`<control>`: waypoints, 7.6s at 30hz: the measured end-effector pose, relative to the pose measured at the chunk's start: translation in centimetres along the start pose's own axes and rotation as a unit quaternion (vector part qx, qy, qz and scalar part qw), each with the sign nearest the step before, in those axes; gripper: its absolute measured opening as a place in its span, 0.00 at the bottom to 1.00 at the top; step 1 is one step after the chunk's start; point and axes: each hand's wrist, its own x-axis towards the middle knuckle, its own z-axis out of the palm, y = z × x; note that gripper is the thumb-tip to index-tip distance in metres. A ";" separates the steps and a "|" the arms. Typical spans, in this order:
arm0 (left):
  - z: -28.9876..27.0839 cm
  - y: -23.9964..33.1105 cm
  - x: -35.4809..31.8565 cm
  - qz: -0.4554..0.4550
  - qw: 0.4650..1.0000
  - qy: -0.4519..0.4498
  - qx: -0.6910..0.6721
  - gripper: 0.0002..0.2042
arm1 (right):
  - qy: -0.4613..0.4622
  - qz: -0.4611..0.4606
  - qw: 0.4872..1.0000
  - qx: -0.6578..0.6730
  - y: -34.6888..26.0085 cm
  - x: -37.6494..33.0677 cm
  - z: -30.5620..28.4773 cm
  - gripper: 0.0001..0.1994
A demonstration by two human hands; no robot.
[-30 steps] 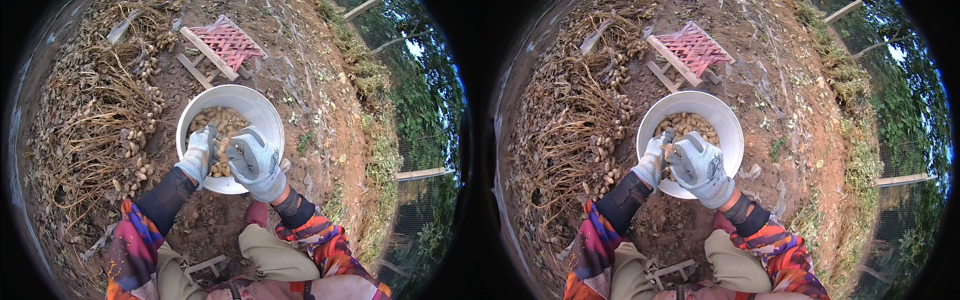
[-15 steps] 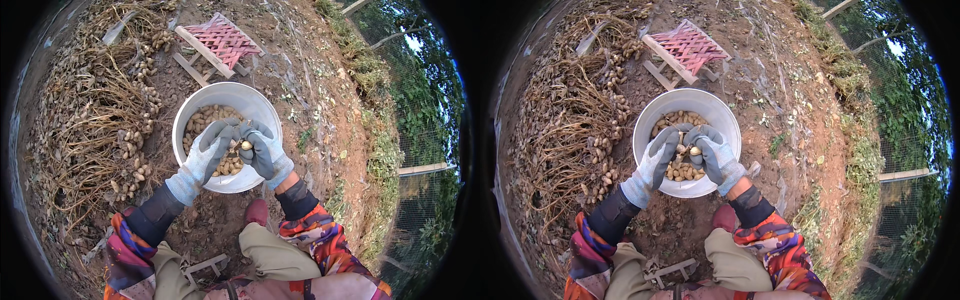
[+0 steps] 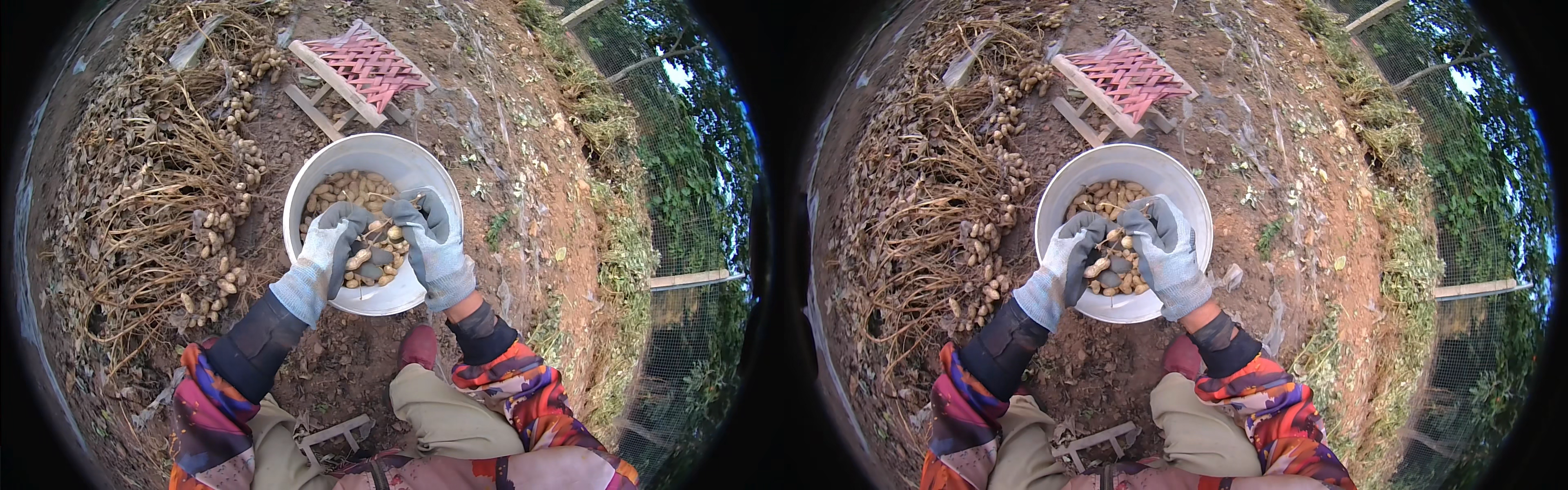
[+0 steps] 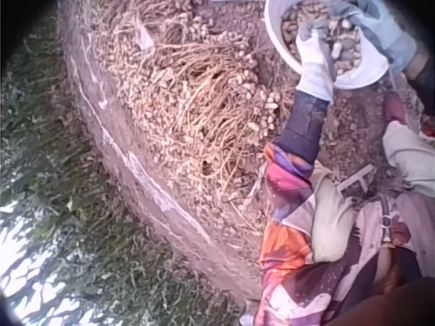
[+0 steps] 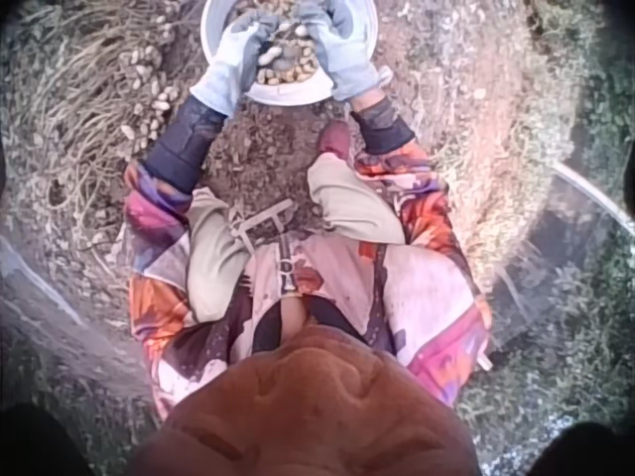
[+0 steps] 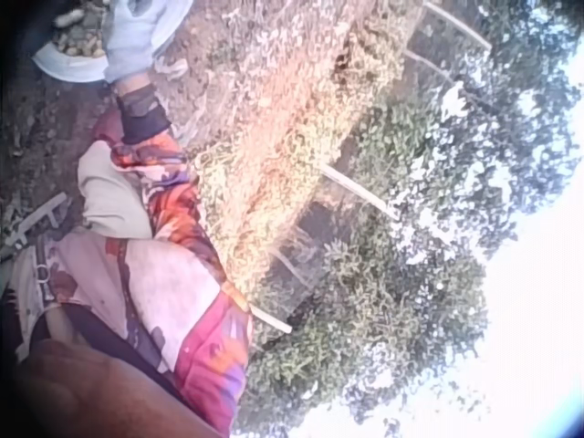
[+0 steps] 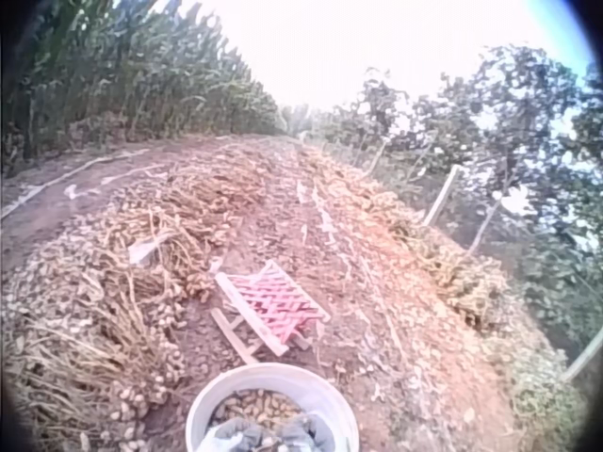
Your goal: The person sits on a small stool in a garden and harvests peanuts by hand. They pull peanut plants from the soil, shake off dirt, and detach the peanuts from the vines, placing them into a white bucket.
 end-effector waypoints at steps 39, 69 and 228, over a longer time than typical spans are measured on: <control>1.1 1.7 1.6 0.028 0.992 0.019 0.121 0.13 | -0.513 -0.173 0.830 -0.133 -4.8 -5.0 2.4 0.23; -3.6 3.7 -4.3 0.282 0.954 0.025 0.099 0.13 | -0.227 0.042 0.858 -0.459 6.1 3.8 -1.1 0.08; -0.7 6.7 -2.4 0.088 0.972 -0.178 0.122 0.09 | -0.120 0.389 0.898 0.165 -9.4 -1.7 2.8 0.12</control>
